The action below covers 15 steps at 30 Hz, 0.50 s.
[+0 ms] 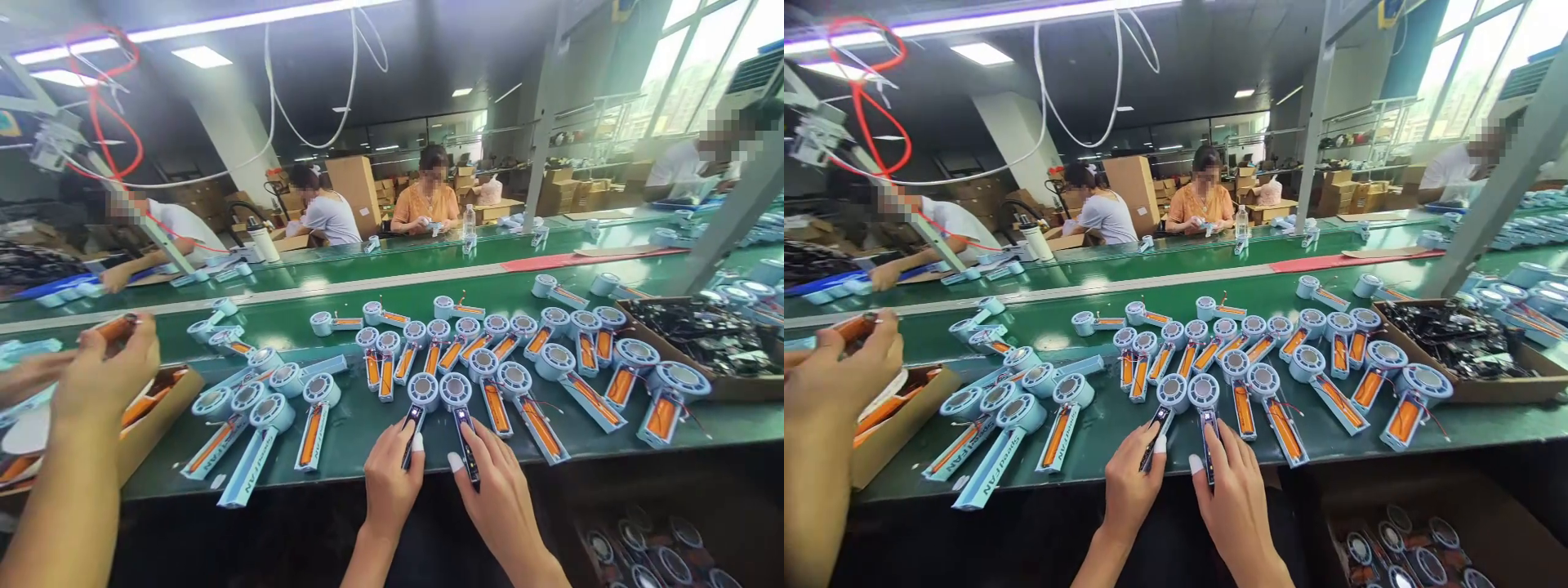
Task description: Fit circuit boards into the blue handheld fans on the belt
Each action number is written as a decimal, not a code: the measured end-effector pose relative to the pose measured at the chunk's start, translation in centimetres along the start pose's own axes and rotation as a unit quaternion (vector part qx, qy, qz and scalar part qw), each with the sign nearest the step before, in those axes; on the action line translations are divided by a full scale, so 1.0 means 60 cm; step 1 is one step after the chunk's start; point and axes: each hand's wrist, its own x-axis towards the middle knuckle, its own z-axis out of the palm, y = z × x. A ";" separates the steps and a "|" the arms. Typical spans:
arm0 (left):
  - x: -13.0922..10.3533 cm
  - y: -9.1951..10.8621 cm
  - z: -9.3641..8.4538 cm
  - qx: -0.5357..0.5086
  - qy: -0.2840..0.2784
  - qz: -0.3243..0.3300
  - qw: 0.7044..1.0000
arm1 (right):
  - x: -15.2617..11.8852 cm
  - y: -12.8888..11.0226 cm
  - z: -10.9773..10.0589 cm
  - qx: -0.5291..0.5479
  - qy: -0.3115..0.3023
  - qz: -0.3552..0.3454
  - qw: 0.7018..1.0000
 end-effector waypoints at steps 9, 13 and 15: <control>-0.002 0.002 0.013 0.020 0.026 0.001 0.999 | -0.020 0.033 0.016 0.005 -0.036 -0.051 0.998; -0.003 0.002 0.013 0.020 0.022 -0.008 1.000 | -0.032 0.042 0.023 0.010 -0.062 -0.057 0.996; -0.003 0.001 0.013 0.021 0.023 -0.010 0.999 | -0.034 0.039 0.027 0.016 -0.054 -0.035 0.998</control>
